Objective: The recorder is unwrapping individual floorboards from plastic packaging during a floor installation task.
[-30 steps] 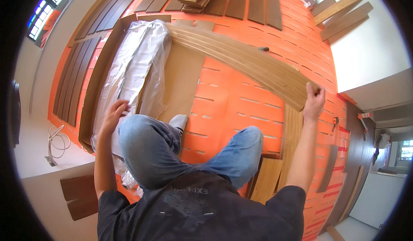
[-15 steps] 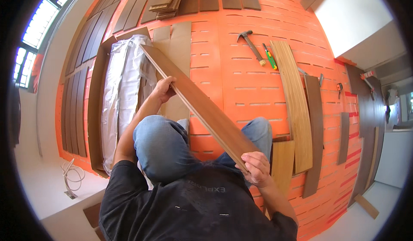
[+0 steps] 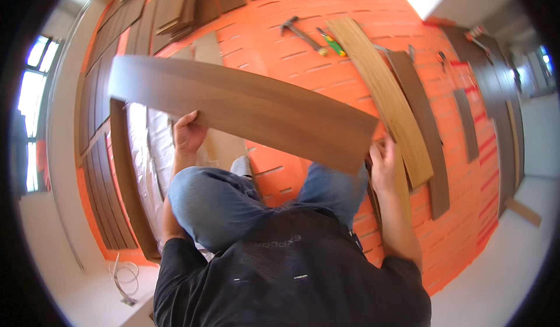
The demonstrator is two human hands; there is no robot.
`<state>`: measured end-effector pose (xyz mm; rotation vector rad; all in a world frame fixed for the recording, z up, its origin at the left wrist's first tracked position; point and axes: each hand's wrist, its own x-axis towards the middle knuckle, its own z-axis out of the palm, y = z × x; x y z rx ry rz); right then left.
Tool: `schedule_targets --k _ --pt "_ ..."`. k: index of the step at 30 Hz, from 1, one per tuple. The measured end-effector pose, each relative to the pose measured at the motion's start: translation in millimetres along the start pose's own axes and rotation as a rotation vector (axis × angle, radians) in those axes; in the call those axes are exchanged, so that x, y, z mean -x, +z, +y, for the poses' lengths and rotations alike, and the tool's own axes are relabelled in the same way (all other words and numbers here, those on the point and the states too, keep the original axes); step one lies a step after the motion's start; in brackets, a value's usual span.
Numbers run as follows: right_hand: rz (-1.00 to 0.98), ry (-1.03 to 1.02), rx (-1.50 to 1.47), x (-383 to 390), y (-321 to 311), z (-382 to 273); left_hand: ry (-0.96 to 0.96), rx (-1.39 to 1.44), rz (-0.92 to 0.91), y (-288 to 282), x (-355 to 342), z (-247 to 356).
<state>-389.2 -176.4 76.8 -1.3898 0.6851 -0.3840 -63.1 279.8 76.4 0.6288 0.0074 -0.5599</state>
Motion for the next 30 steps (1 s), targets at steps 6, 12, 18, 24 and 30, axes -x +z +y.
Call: schedule_targets --k 6,12,18,24,30 --pt "-0.046 0.128 -0.150 -4.1 14.0 11.8 -0.003 -0.036 0.078 -8.5 10.4 -5.4" --pt "0.019 -0.008 -0.033 1.5 14.4 -8.8 -0.071 -0.037 0.064 5.6 11.6 -14.6" --pt "0.036 -0.061 0.146 -13.7 -10.5 -2.5 -0.113 -0.070 0.068 12.0 10.3 -21.7" --pt "0.117 -0.495 0.782 -16.3 -25.9 -20.0 -0.119 -0.101 0.130 6.4 7.1 -32.4" --pt "-0.323 -0.181 0.909 2.8 -2.9 -56.6 -0.191 -0.129 0.141 14.8 10.5 -44.4"
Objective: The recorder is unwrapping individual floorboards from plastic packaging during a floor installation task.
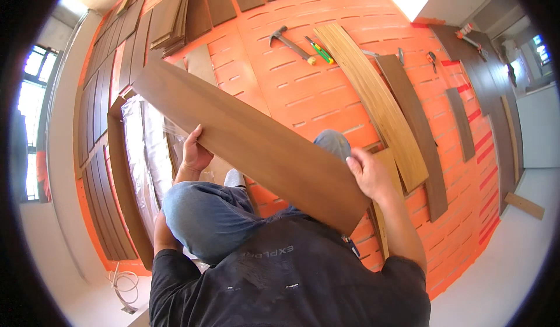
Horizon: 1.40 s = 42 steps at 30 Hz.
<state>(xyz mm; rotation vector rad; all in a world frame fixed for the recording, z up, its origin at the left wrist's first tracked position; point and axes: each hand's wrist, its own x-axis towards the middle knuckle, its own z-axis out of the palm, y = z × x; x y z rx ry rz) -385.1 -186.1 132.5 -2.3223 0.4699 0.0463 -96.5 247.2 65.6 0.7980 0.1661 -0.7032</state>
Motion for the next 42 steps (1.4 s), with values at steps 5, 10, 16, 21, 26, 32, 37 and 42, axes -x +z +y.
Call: schedule_targets --k 5,10,16,21,26,32,37,42 --pt "-0.361 0.127 -0.070 14.7 11.5 9.6 -0.056 -0.046 -0.047 14.6 -1.0 -1.5" --pt "-0.395 0.133 -0.068 9.1 4.2 -12.3 -0.142 -0.057 -0.123 16.1 -7.9 -2.8" --pt "-0.292 0.048 0.004 -13.4 12.0 -33.0 -0.283 -0.197 -0.292 35.7 -30.6 -25.1" --pt "-0.425 -0.026 -0.376 -142.8 93.3 -52.1 -0.459 -0.437 -0.577 54.9 -12.9 -38.6" --pt "-0.319 0.104 -0.159 -148.8 130.6 -71.0 -0.401 -0.902 -0.578 52.0 -8.9 -27.0" --pt "-0.241 0.066 -0.071 -59.5 71.4 -46.2 -0.462 -1.198 -0.567 -9.0 -7.9 -3.4" --pt "-0.134 0.374 -0.102 40.6 -62.8 -9.3 -0.430 -1.162 -0.337 1.4 4.1 3.9" --pt "0.202 0.454 0.222 152.5 -144.7 60.9 -0.413 -1.118 -0.273 3.3 -11.8 -1.0"
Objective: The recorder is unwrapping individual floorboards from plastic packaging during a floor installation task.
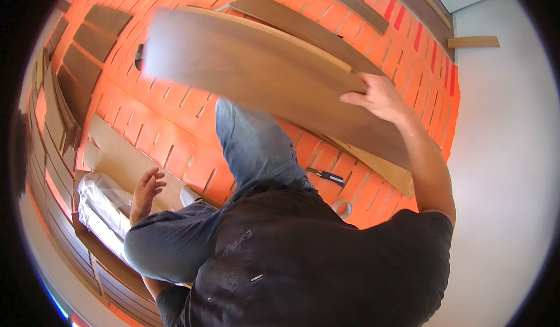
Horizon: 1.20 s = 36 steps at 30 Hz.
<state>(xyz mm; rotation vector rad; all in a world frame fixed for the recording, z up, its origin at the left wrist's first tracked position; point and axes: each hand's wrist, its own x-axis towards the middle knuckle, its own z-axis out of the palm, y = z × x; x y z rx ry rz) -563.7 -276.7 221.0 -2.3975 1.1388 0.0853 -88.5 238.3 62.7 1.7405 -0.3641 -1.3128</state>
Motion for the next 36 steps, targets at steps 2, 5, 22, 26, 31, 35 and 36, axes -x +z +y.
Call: schedule_targets --k 2,5,22,26,31,35,36 --pt "-0.043 0.149 0.068 13.8 -13.7 30.2 0.002 0.007 -0.006 2.2 -9.6 9.8" --pt "0.094 0.207 0.006 32.8 19.9 102.0 0.011 0.014 -0.011 3.6 -23.2 15.5" --pt "0.058 0.151 -0.163 88.0 139.2 186.4 0.079 -0.159 -0.010 -17.1 -24.1 -28.6" --pt "-0.020 0.101 -0.015 106.7 144.7 278.5 0.161 -0.264 -0.012 9.2 -74.7 -6.2" --pt "-0.084 -0.110 0.587 29.9 150.8 258.8 0.252 -0.332 0.584 -45.3 -4.7 -28.2" --pt "0.065 -0.196 0.520 -30.5 150.9 168.3 0.185 -0.235 1.300 -90.0 47.5 -122.0" --pt "0.118 -0.261 0.418 -44.8 154.1 135.8 0.085 -0.399 1.429 -98.8 69.9 -161.7"
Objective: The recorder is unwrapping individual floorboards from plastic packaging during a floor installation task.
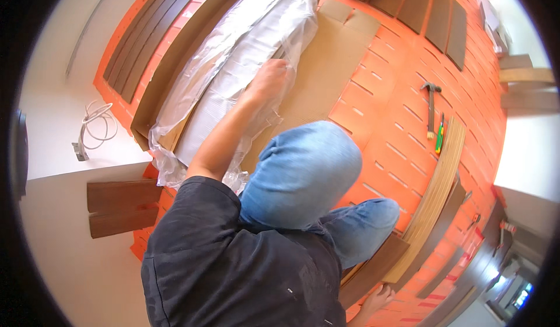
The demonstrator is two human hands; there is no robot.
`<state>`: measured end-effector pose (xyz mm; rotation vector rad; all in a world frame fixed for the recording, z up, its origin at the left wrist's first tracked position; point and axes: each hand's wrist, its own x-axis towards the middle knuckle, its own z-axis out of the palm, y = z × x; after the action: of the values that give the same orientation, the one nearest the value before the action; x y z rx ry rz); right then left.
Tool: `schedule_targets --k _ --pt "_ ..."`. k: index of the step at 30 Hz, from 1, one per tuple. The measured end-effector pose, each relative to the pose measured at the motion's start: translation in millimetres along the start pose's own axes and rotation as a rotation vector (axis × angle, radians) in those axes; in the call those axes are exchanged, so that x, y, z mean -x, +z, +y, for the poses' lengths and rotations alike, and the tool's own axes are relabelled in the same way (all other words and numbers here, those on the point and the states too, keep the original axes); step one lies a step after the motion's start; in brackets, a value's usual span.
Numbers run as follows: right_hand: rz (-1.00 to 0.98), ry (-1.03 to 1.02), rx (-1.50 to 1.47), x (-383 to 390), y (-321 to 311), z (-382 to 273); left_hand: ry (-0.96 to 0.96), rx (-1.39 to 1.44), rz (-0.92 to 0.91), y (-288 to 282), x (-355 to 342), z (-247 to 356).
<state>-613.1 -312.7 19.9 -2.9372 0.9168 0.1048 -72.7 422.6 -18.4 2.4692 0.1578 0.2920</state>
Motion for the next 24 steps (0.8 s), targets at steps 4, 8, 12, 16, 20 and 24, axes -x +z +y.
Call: schedule_targets --k 4,8,12,16,20,24 --pt "0.029 -0.200 -0.137 -90.0 -18.1 -103.9 -0.420 -0.514 -0.054 -36.7 47.1 -127.0" --pt "-0.057 -0.333 -0.136 -143.7 -34.2 -235.3 -0.384 -0.491 -0.043 -36.2 80.4 -172.3" --pt "-0.139 -0.504 -0.248 -188.7 -23.2 -292.9 -0.345 -0.481 0.072 -36.8 51.1 -148.8" --pt "-0.229 -0.650 -0.221 -220.1 6.4 -339.1 -0.229 -0.513 0.229 -54.7 49.8 -185.1" --pt "-0.299 -0.659 -0.186 -230.6 23.9 -355.8 -0.313 -0.426 0.138 -82.6 124.6 -204.7" --pt "-0.317 -0.632 -0.224 -235.0 56.3 -343.1 -0.442 -0.519 0.074 -166.2 238.1 -231.5"
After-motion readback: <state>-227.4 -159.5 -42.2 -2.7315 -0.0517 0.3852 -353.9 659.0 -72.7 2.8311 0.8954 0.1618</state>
